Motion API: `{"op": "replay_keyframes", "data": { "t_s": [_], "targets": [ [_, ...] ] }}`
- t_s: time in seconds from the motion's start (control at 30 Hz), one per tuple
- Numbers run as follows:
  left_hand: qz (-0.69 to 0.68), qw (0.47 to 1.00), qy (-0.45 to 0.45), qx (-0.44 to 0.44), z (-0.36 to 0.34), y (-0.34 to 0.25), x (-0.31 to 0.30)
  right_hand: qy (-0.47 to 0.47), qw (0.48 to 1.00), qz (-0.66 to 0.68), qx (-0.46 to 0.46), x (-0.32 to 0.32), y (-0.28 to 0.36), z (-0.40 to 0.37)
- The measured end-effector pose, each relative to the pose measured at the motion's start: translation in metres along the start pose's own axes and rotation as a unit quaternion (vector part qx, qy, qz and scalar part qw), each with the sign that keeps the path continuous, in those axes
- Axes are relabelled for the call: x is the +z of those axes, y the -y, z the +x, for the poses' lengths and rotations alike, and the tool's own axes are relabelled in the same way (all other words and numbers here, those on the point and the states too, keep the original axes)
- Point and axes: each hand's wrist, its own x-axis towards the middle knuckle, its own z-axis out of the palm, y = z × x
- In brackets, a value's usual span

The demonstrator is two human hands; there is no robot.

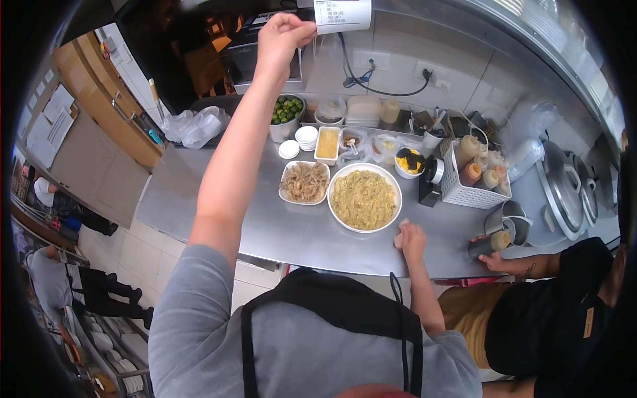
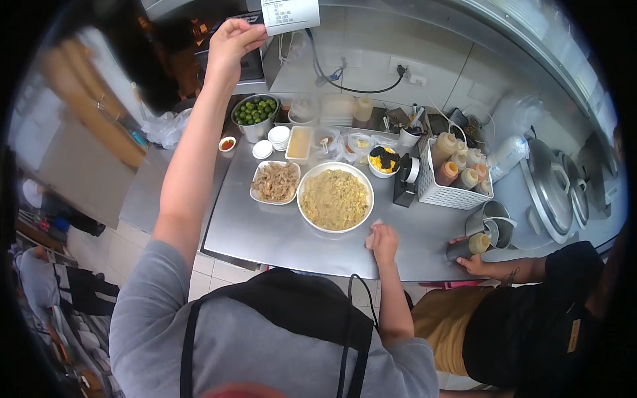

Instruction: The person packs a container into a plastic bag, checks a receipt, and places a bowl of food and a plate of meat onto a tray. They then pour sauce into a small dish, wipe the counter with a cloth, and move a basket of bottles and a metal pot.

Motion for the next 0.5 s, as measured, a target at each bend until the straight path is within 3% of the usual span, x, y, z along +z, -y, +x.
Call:
{"op": "replay_keyframes", "data": {
  "t_s": [0.03, 0.07, 0.13, 0.17, 0.23, 0.27, 0.33, 0.4, 0.47, 0.5],
  "targets": [
    [0.035, 0.999, 0.0, 0.001, -0.005, -0.002, -0.003, -0.013, 0.996, 0.087, 0.025, -0.001, 0.002, 0.0],
    [0.057, 0.998, 0.004, -0.007, -0.009, -0.001, -0.008, -0.013, 0.996, 0.089, 0.024, -0.006, 0.001, 0.002],
    [0.059, 0.998, -0.004, -0.022, -0.021, 0.0, -0.015, -0.023, 0.982, 0.112, 0.15, -0.031, 0.013, 0.014],
    [0.058, 0.998, -0.01, -0.038, -0.028, 0.0, -0.019, -0.023, 0.981, 0.117, 0.151, -0.037, 0.013, 0.023],
    [0.065, 0.997, -0.008, -0.043, -0.046, 0.005, -0.027, -0.088, 0.994, 0.058, -0.008, -0.045, 0.007, 0.037],
    [0.061, 0.995, -0.015, -0.075, -0.058, 0.006, -0.029, -0.089, 0.994, 0.058, -0.008, -0.039, 0.002, 0.035],
    [0.06, 0.99, -0.016, -0.125, -0.087, 0.015, -0.037, -0.098, 0.977, -0.185, -0.042, -0.026, -0.013, 0.033],
    [0.067, 0.986, -0.014, -0.149, -0.123, 0.03, -0.05, -0.066, 0.986, -0.144, -0.05, -0.026, -0.009, 0.023],
    [0.087, 0.966, -0.021, -0.243, -0.157, 0.04, -0.069, 0.0, 0.998, -0.001, -0.065, -0.021, 0.006, 0.0],
    [0.096, 0.96, -0.019, -0.262, -0.171, 0.043, -0.08, 0.016, 0.999, 0.005, -0.05, -0.019, 0.007, -0.015]
  ]
}}
